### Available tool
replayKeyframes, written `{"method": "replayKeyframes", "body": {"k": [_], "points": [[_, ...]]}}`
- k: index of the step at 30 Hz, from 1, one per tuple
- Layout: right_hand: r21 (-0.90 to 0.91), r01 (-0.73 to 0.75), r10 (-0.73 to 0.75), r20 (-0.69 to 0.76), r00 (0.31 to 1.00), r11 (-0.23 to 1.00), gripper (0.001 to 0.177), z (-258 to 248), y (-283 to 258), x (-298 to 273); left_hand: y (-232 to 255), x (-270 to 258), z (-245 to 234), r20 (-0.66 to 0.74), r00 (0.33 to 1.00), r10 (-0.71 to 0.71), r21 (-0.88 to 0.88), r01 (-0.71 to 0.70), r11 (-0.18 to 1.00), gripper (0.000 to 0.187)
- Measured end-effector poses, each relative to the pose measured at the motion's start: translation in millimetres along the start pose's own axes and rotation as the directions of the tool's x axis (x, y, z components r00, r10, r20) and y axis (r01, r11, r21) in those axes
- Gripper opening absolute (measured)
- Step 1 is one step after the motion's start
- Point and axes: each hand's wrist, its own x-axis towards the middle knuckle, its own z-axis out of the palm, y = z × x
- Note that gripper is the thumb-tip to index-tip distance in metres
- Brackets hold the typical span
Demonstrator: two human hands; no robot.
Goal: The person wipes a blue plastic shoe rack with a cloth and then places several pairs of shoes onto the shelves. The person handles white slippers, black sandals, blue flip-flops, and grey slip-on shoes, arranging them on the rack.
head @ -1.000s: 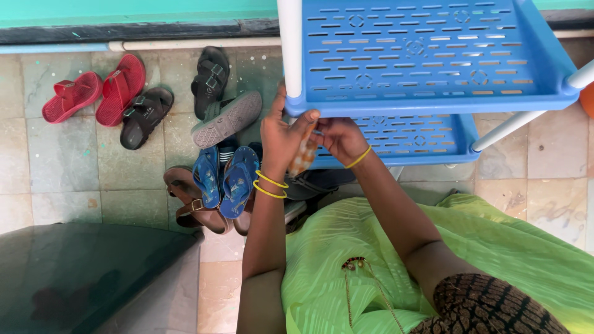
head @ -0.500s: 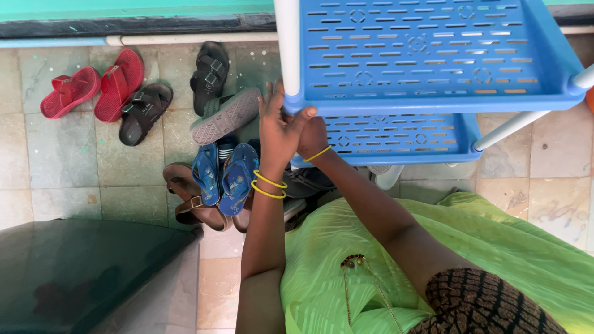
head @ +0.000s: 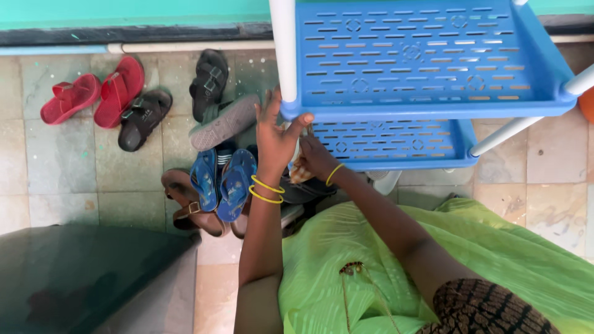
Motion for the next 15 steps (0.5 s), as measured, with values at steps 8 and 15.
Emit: {"method": "replayKeyframes", "body": {"k": [8,15], "points": [[0.334,-0.518,0.362,0.430,0.827,0.787,0.032,-43.9,19.7,70.1,2.3,-2.5,-1.1,0.013,1.000,-0.010,0.006,0.010,1.000,0.077],[-0.029,-0.346,0.348,0.110,0.931,0.938,0.029,-33.8,41.8,118.8,3.7,-4.2,-1.6,0.003,1.000,-0.012,0.014,0.012,1.000,0.080]]}}
